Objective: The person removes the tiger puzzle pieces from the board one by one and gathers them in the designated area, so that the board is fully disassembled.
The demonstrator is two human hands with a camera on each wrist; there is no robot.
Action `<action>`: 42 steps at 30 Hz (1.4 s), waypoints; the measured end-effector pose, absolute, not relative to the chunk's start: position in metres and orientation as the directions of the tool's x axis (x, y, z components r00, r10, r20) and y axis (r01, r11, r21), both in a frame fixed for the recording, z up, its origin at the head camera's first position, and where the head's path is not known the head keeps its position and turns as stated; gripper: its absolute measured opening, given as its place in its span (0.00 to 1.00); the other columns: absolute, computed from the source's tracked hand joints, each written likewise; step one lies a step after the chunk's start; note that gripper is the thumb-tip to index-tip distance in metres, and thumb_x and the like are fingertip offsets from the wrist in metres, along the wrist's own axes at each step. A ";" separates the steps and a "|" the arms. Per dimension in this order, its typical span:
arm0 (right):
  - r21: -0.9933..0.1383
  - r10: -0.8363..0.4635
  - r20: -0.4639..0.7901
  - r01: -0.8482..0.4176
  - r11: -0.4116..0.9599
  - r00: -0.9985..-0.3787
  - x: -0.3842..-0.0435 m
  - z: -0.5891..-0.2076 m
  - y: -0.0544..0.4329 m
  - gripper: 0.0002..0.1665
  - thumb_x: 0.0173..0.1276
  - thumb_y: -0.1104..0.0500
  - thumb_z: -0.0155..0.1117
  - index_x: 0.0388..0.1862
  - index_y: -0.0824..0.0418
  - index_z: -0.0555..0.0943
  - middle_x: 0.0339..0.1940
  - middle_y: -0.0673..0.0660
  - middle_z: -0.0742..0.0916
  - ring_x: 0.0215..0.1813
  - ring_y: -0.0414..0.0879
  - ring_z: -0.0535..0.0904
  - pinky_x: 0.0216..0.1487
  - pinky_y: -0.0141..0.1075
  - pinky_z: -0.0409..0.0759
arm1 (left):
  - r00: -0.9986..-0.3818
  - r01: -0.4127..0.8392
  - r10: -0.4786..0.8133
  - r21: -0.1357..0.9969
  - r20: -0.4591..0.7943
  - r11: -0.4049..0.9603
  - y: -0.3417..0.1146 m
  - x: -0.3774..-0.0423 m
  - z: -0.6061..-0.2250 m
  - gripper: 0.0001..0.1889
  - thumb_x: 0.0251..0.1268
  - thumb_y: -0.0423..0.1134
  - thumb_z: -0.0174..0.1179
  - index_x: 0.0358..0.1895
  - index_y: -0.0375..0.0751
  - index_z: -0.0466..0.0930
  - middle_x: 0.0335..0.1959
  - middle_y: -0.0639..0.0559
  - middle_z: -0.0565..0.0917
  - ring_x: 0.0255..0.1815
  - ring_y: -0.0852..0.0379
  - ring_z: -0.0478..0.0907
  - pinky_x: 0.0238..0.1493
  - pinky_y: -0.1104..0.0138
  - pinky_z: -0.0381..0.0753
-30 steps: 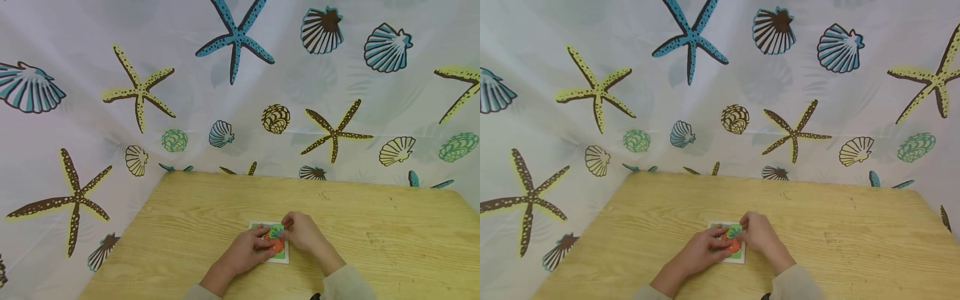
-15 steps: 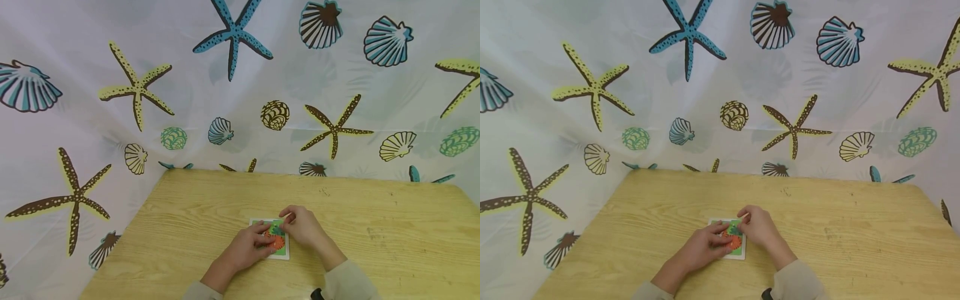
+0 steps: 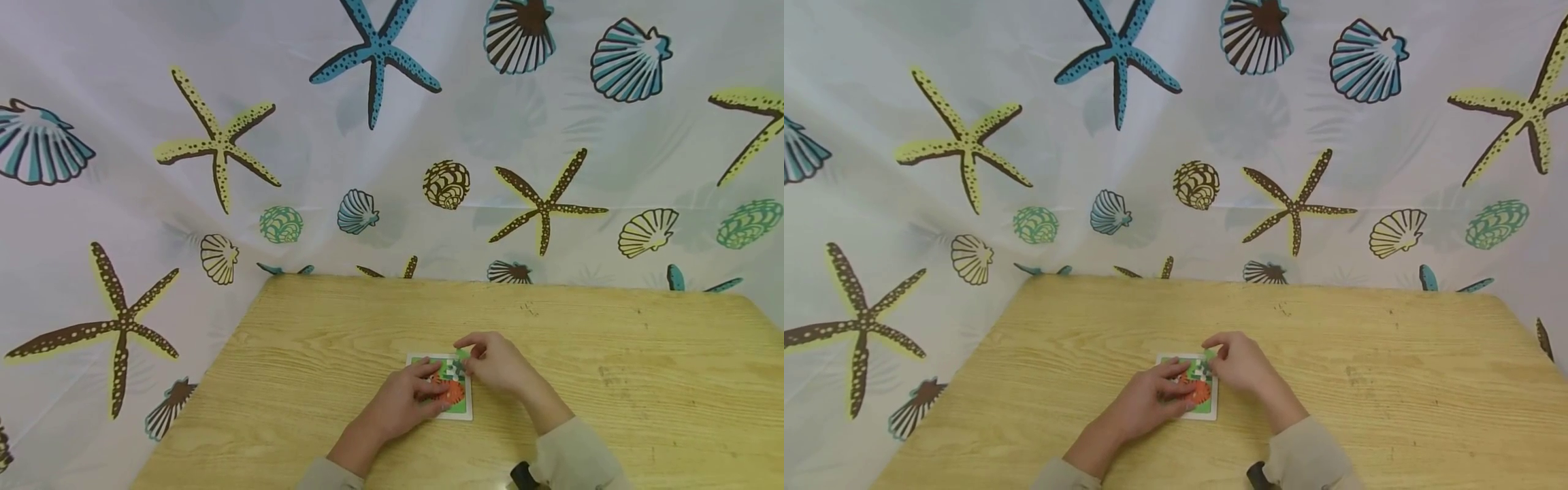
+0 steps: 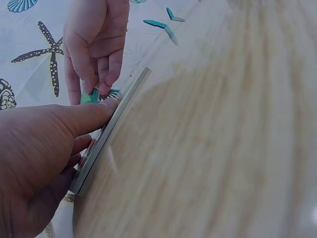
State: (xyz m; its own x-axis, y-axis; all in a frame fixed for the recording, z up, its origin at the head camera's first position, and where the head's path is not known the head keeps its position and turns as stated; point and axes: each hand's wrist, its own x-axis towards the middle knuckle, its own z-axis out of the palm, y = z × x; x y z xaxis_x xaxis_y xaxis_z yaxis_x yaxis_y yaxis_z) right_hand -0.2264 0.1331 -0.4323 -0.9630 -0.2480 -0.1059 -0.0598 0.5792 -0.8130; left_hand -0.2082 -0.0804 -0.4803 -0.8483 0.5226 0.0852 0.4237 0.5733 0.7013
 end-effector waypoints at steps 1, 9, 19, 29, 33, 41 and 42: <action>-0.818 -0.240 -0.110 -0.050 0.573 -0.964 -0.227 -0.432 0.133 0.18 0.68 0.67 0.61 0.57 0.62 0.83 0.34 0.56 0.82 0.27 0.43 0.73 0.27 0.32 0.72 | -0.849 0.421 0.522 0.702 0.082 0.575 -0.080 -0.208 -0.480 0.18 0.65 0.47 0.67 0.53 0.42 0.87 0.70 0.43 0.74 0.76 0.40 0.64 0.70 0.48 0.72; -0.872 -0.218 -0.149 0.024 0.490 -0.965 -0.229 -0.432 0.135 0.15 0.69 0.69 0.62 0.54 0.68 0.79 0.36 0.59 0.81 0.33 0.48 0.84 0.33 0.35 0.84 | -0.851 0.417 0.519 0.705 0.081 0.573 -0.079 -0.208 -0.479 0.18 0.65 0.47 0.68 0.53 0.41 0.88 0.70 0.42 0.75 0.76 0.40 0.64 0.70 0.47 0.72; -0.839 -0.189 -0.164 0.037 0.542 -0.968 -0.231 -0.428 0.143 0.10 0.68 0.62 0.68 0.46 0.64 0.81 0.35 0.58 0.85 0.33 0.47 0.85 0.34 0.36 0.84 | -0.843 0.439 0.530 0.688 0.092 0.578 -0.078 -0.209 -0.477 0.19 0.65 0.49 0.67 0.53 0.41 0.88 0.69 0.41 0.75 0.75 0.38 0.65 0.71 0.46 0.71; -0.836 -0.174 -0.174 0.052 0.546 -0.969 -0.230 -0.426 0.150 0.11 0.66 0.62 0.70 0.44 0.65 0.82 0.32 0.57 0.86 0.32 0.47 0.85 0.35 0.38 0.86 | -0.856 0.402 0.514 0.699 0.058 0.592 -0.078 -0.208 -0.478 0.16 0.64 0.45 0.68 0.53 0.43 0.88 0.70 0.44 0.75 0.76 0.40 0.64 0.72 0.47 0.69; -0.833 -0.159 -0.186 0.070 0.549 -0.970 -0.231 -0.426 0.151 0.10 0.66 0.63 0.70 0.43 0.66 0.82 0.31 0.57 0.86 0.31 0.47 0.84 0.36 0.39 0.86 | -0.858 0.392 0.511 0.705 0.048 0.591 -0.079 -0.207 -0.478 0.17 0.64 0.46 0.68 0.53 0.44 0.88 0.71 0.45 0.74 0.77 0.41 0.63 0.73 0.48 0.69; -0.823 -0.130 -0.200 0.094 0.560 -0.971 -0.231 -0.426 0.155 0.08 0.65 0.65 0.70 0.41 0.67 0.82 0.30 0.58 0.85 0.30 0.47 0.84 0.35 0.39 0.87 | -0.855 0.405 0.514 0.706 0.067 0.581 -0.079 -0.208 -0.480 0.18 0.65 0.48 0.67 0.53 0.42 0.88 0.70 0.43 0.74 0.76 0.39 0.63 0.73 0.46 0.68; -0.821 -0.124 -0.203 0.100 0.562 -0.971 -0.230 -0.426 0.155 0.08 0.65 0.65 0.70 0.41 0.67 0.82 0.30 0.58 0.85 0.30 0.47 0.84 0.35 0.39 0.87 | -0.855 0.407 0.514 0.706 0.070 0.580 -0.079 -0.208 -0.480 0.18 0.65 0.48 0.67 0.53 0.42 0.88 0.70 0.43 0.75 0.76 0.39 0.64 0.73 0.46 0.68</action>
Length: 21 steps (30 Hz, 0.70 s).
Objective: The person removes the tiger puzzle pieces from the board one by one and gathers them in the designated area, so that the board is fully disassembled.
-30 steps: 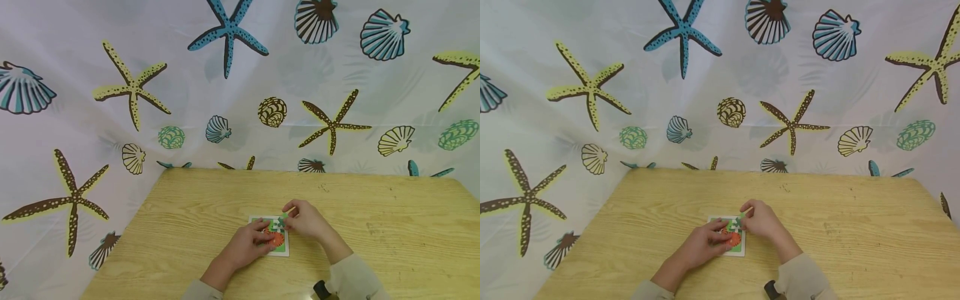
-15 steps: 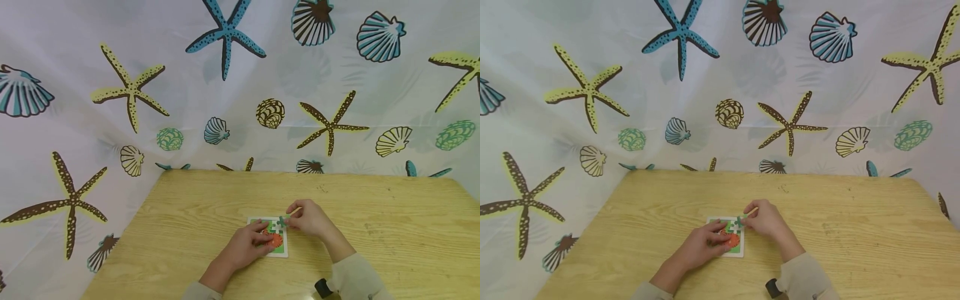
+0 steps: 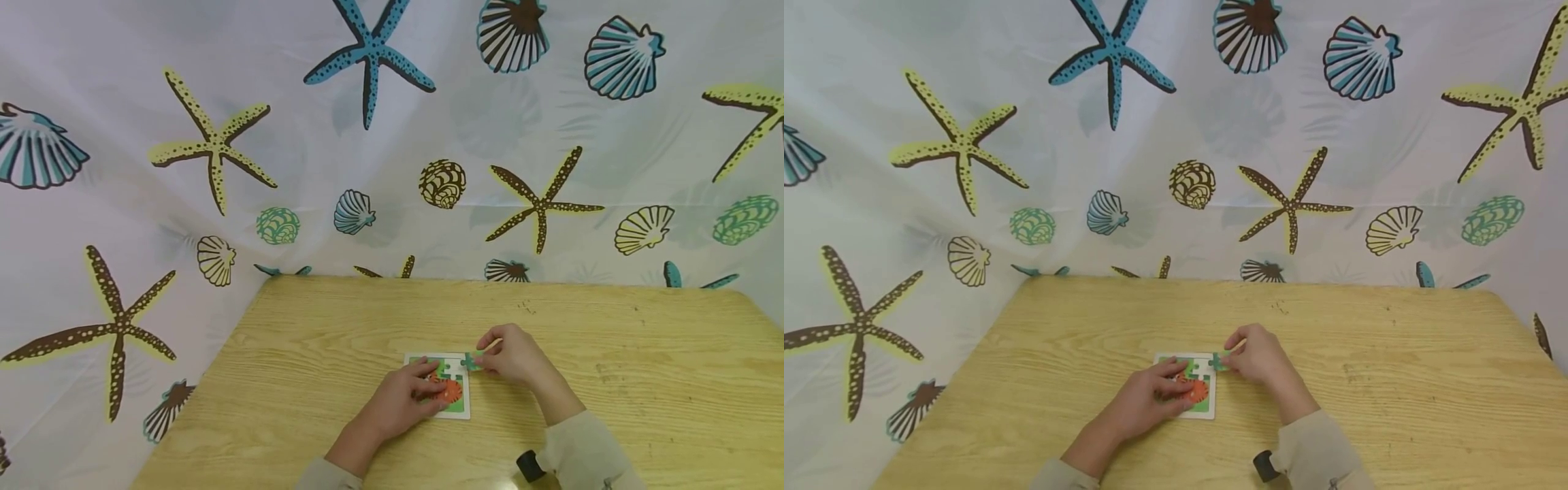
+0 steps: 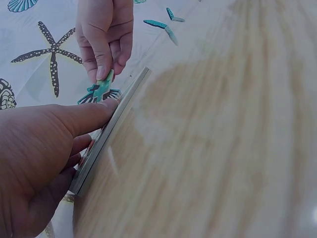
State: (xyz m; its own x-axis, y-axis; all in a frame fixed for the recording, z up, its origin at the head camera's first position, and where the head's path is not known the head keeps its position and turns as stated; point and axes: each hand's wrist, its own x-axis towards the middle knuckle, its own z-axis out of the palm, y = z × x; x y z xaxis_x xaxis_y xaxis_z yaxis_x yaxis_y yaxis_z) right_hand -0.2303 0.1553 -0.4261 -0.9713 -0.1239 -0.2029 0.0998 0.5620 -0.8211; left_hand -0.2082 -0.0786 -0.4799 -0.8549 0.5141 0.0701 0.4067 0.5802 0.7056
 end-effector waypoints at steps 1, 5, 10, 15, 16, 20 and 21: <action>-0.818 -0.118 -0.206 0.105 0.566 -0.971 -0.230 -0.426 0.155 0.08 0.65 0.66 0.70 0.41 0.67 0.82 0.30 0.58 0.85 0.30 0.47 0.84 0.34 0.39 0.87 | -0.855 0.409 0.514 0.705 0.074 0.579 -0.079 -0.208 -0.480 0.18 0.65 0.48 0.67 0.53 0.42 0.88 0.70 0.43 0.75 0.76 0.39 0.64 0.72 0.46 0.69; -0.800 -0.099 -0.222 0.123 0.587 -0.970 -0.230 -0.427 0.156 0.08 0.65 0.66 0.70 0.40 0.67 0.82 0.30 0.58 0.85 0.29 0.47 0.83 0.31 0.36 0.85 | -0.856 0.404 0.512 0.710 0.072 0.577 -0.079 -0.207 -0.480 0.18 0.65 0.48 0.67 0.52 0.42 0.88 0.70 0.43 0.75 0.76 0.40 0.64 0.73 0.47 0.69; -0.784 -0.088 -0.229 0.130 0.608 -0.969 -0.231 -0.429 0.158 0.07 0.64 0.66 0.71 0.39 0.66 0.82 0.30 0.58 0.85 0.28 0.46 0.83 0.29 0.33 0.82 | -0.852 0.417 0.515 0.710 0.089 0.567 -0.079 -0.207 -0.480 0.18 0.64 0.48 0.68 0.52 0.42 0.88 0.69 0.42 0.75 0.76 0.38 0.64 0.72 0.46 0.69; -0.778 -0.079 -0.239 0.143 0.612 -0.968 -0.230 -0.429 0.159 0.07 0.65 0.66 0.69 0.40 0.67 0.82 0.31 0.59 0.85 0.29 0.46 0.83 0.32 0.36 0.85 | -0.855 0.415 0.511 0.709 0.088 0.571 -0.078 -0.207 -0.481 0.18 0.64 0.48 0.68 0.52 0.42 0.88 0.69 0.42 0.75 0.76 0.39 0.64 0.72 0.47 0.69; -0.777 -0.076 -0.241 0.146 0.612 -0.968 -0.230 -0.430 0.159 0.07 0.65 0.66 0.69 0.40 0.67 0.82 0.32 0.59 0.85 0.29 0.46 0.83 0.32 0.37 0.86 | -0.857 0.410 0.508 0.708 0.084 0.575 -0.078 -0.207 -0.481 0.18 0.64 0.47 0.68 0.52 0.42 0.88 0.70 0.43 0.75 0.76 0.40 0.64 0.72 0.47 0.69; -0.773 -0.067 -0.247 0.155 0.615 -0.967 -0.230 -0.431 0.160 0.07 0.66 0.67 0.69 0.40 0.67 0.81 0.31 0.59 0.84 0.29 0.46 0.83 0.32 0.36 0.85 | -0.861 0.403 0.504 0.705 0.075 0.584 -0.078 -0.208 -0.481 0.17 0.64 0.46 0.69 0.52 0.43 0.88 0.70 0.44 0.75 0.76 0.40 0.64 0.72 0.47 0.69; -0.772 -0.066 -0.249 0.157 0.615 -0.966 -0.230 -0.431 0.161 0.07 0.66 0.66 0.69 0.40 0.67 0.81 0.31 0.59 0.84 0.29 0.46 0.83 0.31 0.36 0.85 | -0.861 0.402 0.503 0.705 0.073 0.585 -0.077 -0.208 -0.481 0.17 0.64 0.46 0.69 0.53 0.43 0.88 0.70 0.45 0.75 0.76 0.41 0.64 0.72 0.47 0.69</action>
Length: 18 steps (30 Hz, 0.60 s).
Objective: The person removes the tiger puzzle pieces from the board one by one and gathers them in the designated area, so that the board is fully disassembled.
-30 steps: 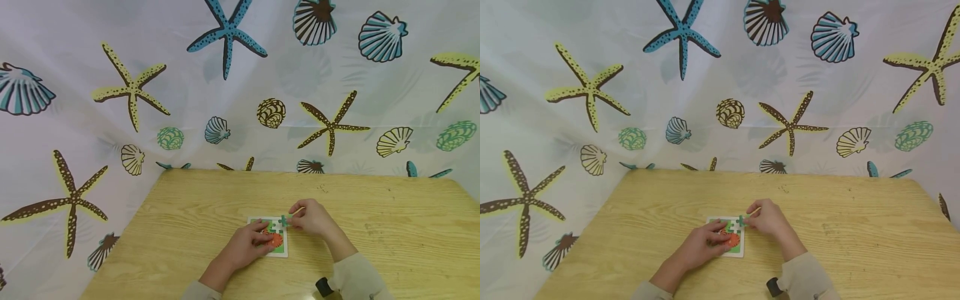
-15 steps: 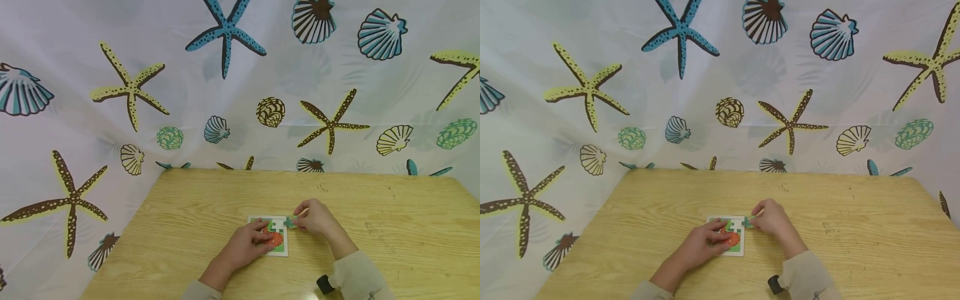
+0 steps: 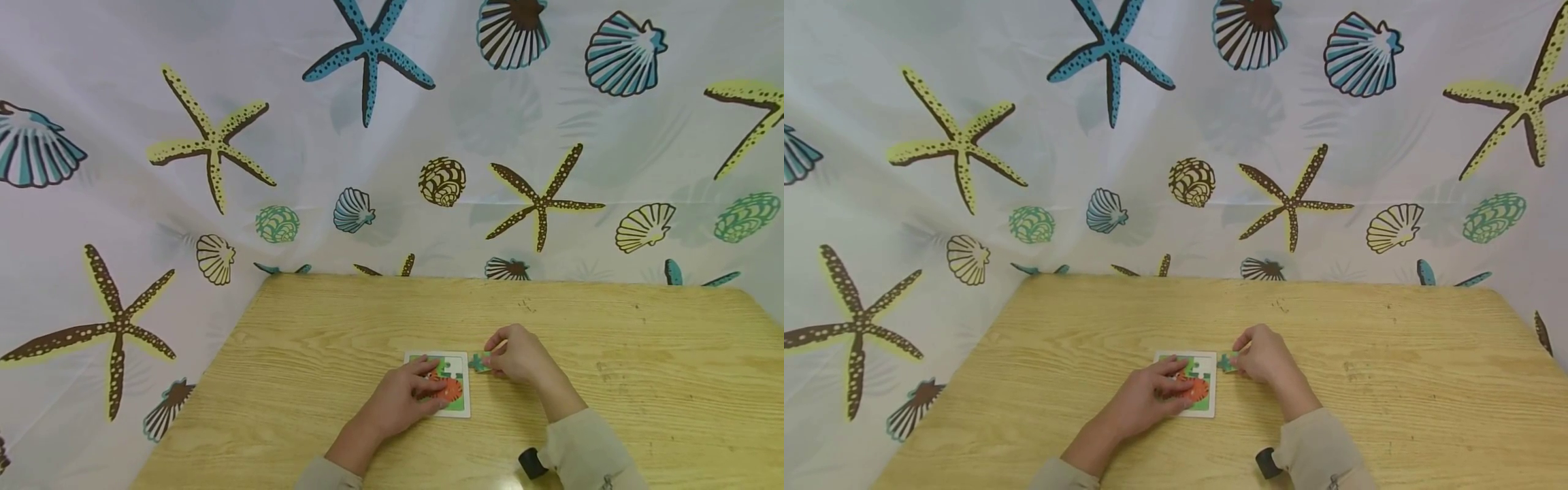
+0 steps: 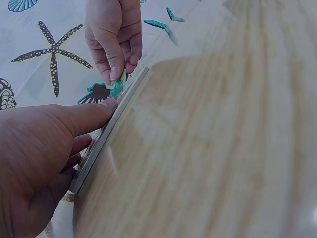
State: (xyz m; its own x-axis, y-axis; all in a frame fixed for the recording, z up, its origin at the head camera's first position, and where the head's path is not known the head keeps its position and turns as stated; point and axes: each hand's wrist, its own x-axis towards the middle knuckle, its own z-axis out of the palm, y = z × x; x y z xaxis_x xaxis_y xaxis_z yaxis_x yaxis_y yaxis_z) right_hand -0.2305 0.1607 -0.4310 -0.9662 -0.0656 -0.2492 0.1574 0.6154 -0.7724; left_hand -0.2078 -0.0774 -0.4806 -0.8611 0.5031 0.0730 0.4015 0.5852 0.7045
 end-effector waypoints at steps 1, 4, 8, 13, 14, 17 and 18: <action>-0.772 -0.065 -0.250 0.158 0.616 -0.966 -0.231 -0.432 0.161 0.07 0.66 0.66 0.69 0.40 0.67 0.81 0.31 0.59 0.84 0.28 0.46 0.83 0.31 0.36 0.85 | -0.863 0.398 0.501 0.704 0.069 0.588 -0.077 -0.208 -0.480 0.17 0.64 0.46 0.68 0.53 0.43 0.88 0.70 0.45 0.75 0.76 0.41 0.64 0.72 0.48 0.69; -0.770 -0.062 -0.255 0.164 0.617 -0.965 -0.231 -0.433 0.161 0.07 0.66 0.66 0.69 0.40 0.67 0.82 0.31 0.59 0.84 0.28 0.46 0.82 0.31 0.35 0.84 | -0.862 0.399 0.503 0.703 0.068 0.589 -0.078 -0.207 -0.480 0.17 0.64 0.47 0.68 0.53 0.43 0.88 0.70 0.45 0.75 0.76 0.41 0.64 0.72 0.47 0.69; -0.768 -0.052 -0.258 0.172 0.617 -0.965 -0.232 -0.434 0.161 0.07 0.65 0.66 0.70 0.40 0.67 0.82 0.31 0.58 0.84 0.28 0.46 0.82 0.31 0.35 0.84 | -0.858 0.407 0.507 0.704 0.077 0.582 -0.078 -0.207 -0.479 0.18 0.64 0.47 0.68 0.52 0.42 0.88 0.70 0.43 0.75 0.76 0.39 0.64 0.72 0.46 0.69; -0.764 -0.045 -0.250 0.168 0.623 -0.967 -0.233 -0.435 0.161 0.07 0.64 0.65 0.71 0.38 0.66 0.82 0.30 0.57 0.84 0.27 0.45 0.82 0.29 0.33 0.82 | -0.858 0.415 0.507 0.701 0.088 0.580 -0.078 -0.208 -0.479 0.18 0.64 0.48 0.68 0.52 0.42 0.88 0.69 0.41 0.76 0.76 0.40 0.65 0.71 0.46 0.71; -0.762 -0.043 -0.246 0.166 0.626 -0.968 -0.234 -0.435 0.161 0.07 0.63 0.65 0.71 0.38 0.66 0.82 0.29 0.57 0.85 0.26 0.45 0.82 0.28 0.32 0.82 | -0.858 0.415 0.506 0.699 0.087 0.582 -0.078 -0.207 -0.478 0.18 0.64 0.48 0.68 0.52 0.42 0.88 0.69 0.42 0.76 0.76 0.41 0.65 0.71 0.46 0.71; -0.758 -0.040 -0.237 0.159 0.633 -0.971 -0.234 -0.437 0.161 0.07 0.63 0.64 0.72 0.37 0.66 0.83 0.28 0.57 0.86 0.26 0.44 0.83 0.27 0.31 0.80 | -0.861 0.405 0.502 0.702 0.079 0.586 -0.078 -0.207 -0.478 0.18 0.64 0.48 0.68 0.52 0.42 0.88 0.69 0.42 0.76 0.76 0.41 0.65 0.71 0.47 0.71; -0.755 -0.039 -0.234 0.157 0.636 -0.971 -0.235 -0.438 0.161 0.07 0.63 0.64 0.72 0.37 0.65 0.83 0.28 0.56 0.86 0.26 0.44 0.82 0.27 0.31 0.80 | -0.862 0.403 0.500 0.701 0.076 0.588 -0.078 -0.207 -0.478 0.18 0.64 0.48 0.68 0.52 0.42 0.88 0.69 0.43 0.76 0.76 0.41 0.65 0.71 0.47 0.71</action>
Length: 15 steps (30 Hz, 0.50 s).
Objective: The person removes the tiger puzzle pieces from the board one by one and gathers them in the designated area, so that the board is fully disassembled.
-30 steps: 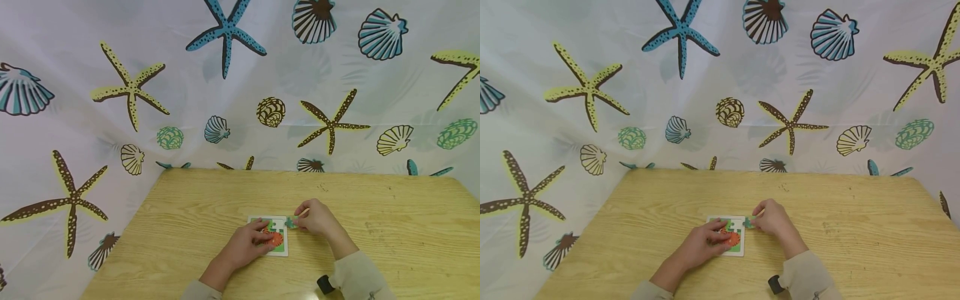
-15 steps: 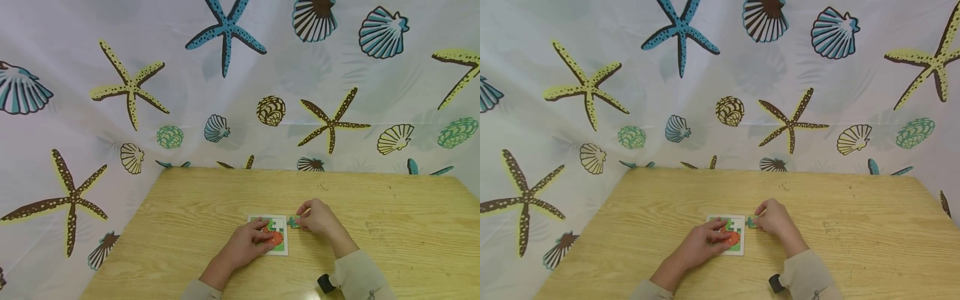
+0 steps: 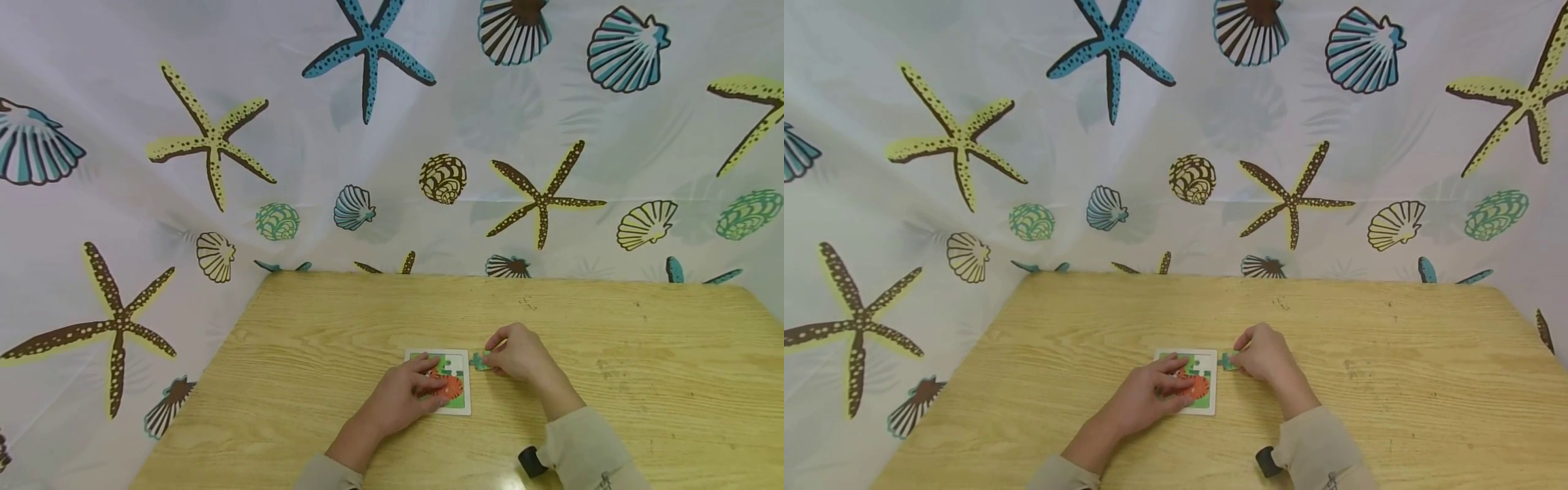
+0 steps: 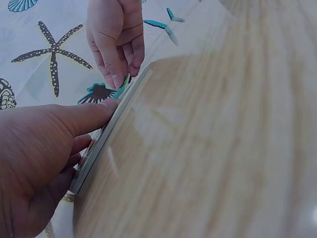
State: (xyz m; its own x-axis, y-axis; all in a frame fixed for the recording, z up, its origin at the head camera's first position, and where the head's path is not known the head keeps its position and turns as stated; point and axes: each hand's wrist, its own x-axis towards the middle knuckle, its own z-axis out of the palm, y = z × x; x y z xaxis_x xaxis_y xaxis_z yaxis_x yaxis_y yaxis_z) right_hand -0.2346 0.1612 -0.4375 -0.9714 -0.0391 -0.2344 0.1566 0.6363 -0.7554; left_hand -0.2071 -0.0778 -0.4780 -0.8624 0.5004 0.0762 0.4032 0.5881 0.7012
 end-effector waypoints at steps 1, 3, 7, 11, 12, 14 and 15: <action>-0.753 -0.036 -0.233 0.157 0.639 -0.972 -0.235 -0.438 0.161 0.07 0.63 0.64 0.72 0.37 0.65 0.83 0.28 0.56 0.86 0.26 0.44 0.82 0.27 0.31 0.79 | -0.864 0.400 0.499 0.702 0.074 0.589 -0.078 -0.207 -0.478 0.18 0.64 0.48 0.68 0.52 0.42 0.88 0.69 0.43 0.76 0.76 0.41 0.64 0.71 0.47 0.71; -0.746 -0.033 -0.228 0.153 0.648 -0.973 -0.235 -0.439 0.161 0.07 0.63 0.63 0.72 0.37 0.65 0.83 0.29 0.56 0.87 0.26 0.44 0.82 0.27 0.31 0.78 | -0.864 0.401 0.499 0.702 0.074 0.589 -0.078 -0.207 -0.478 0.18 0.64 0.49 0.68 0.52 0.42 0.88 0.69 0.43 0.76 0.76 0.41 0.64 0.72 0.47 0.70; -0.731 -0.025 -0.213 0.143 0.668 -0.977 -0.234 -0.438 0.161 0.07 0.62 0.62 0.72 0.36 0.64 0.84 0.28 0.56 0.86 0.26 0.43 0.81 0.27 0.31 0.75 | -0.862 0.398 0.502 0.710 0.072 0.581 -0.078 -0.207 -0.479 0.19 0.64 0.49 0.68 0.52 0.42 0.88 0.69 0.42 0.75 0.76 0.40 0.64 0.72 0.46 0.70; -0.727 -0.027 -0.210 0.138 0.672 -0.977 -0.234 -0.437 0.161 0.07 0.62 0.62 0.72 0.36 0.64 0.84 0.29 0.56 0.86 0.26 0.43 0.81 0.26 0.30 0.75 | -0.859 0.404 0.506 0.711 0.077 0.576 -0.078 -0.206 -0.479 0.19 0.64 0.49 0.68 0.52 0.41 0.88 0.69 0.41 0.75 0.76 0.39 0.64 0.72 0.46 0.69; -0.728 -0.027 -0.214 0.140 0.671 -0.977 -0.234 -0.437 0.161 0.07 0.62 0.62 0.72 0.36 0.64 0.84 0.29 0.56 0.86 0.26 0.43 0.81 0.27 0.30 0.75 | -0.859 0.403 0.506 0.711 0.077 0.576 -0.078 -0.206 -0.479 0.19 0.64 0.49 0.68 0.52 0.41 0.88 0.69 0.41 0.75 0.76 0.39 0.64 0.72 0.46 0.69; -0.734 -0.029 -0.224 0.149 0.662 -0.974 -0.234 -0.437 0.161 0.08 0.62 0.62 0.72 0.37 0.64 0.84 0.30 0.56 0.86 0.27 0.43 0.81 0.27 0.31 0.76 | -0.858 0.408 0.508 0.707 0.080 0.577 -0.078 -0.206 -0.479 0.20 0.63 0.49 0.68 0.52 0.40 0.88 0.69 0.41 0.75 0.76 0.39 0.64 0.72 0.46 0.68; -0.737 -0.030 -0.230 0.154 0.658 -0.973 -0.234 -0.437 0.162 0.08 0.62 0.62 0.72 0.37 0.65 0.84 0.31 0.57 0.86 0.27 0.44 0.81 0.27 0.31 0.76 | -0.857 0.410 0.508 0.706 0.081 0.578 -0.078 -0.206 -0.479 0.20 0.64 0.49 0.68 0.52 0.40 0.88 0.69 0.41 0.75 0.76 0.39 0.64 0.72 0.46 0.68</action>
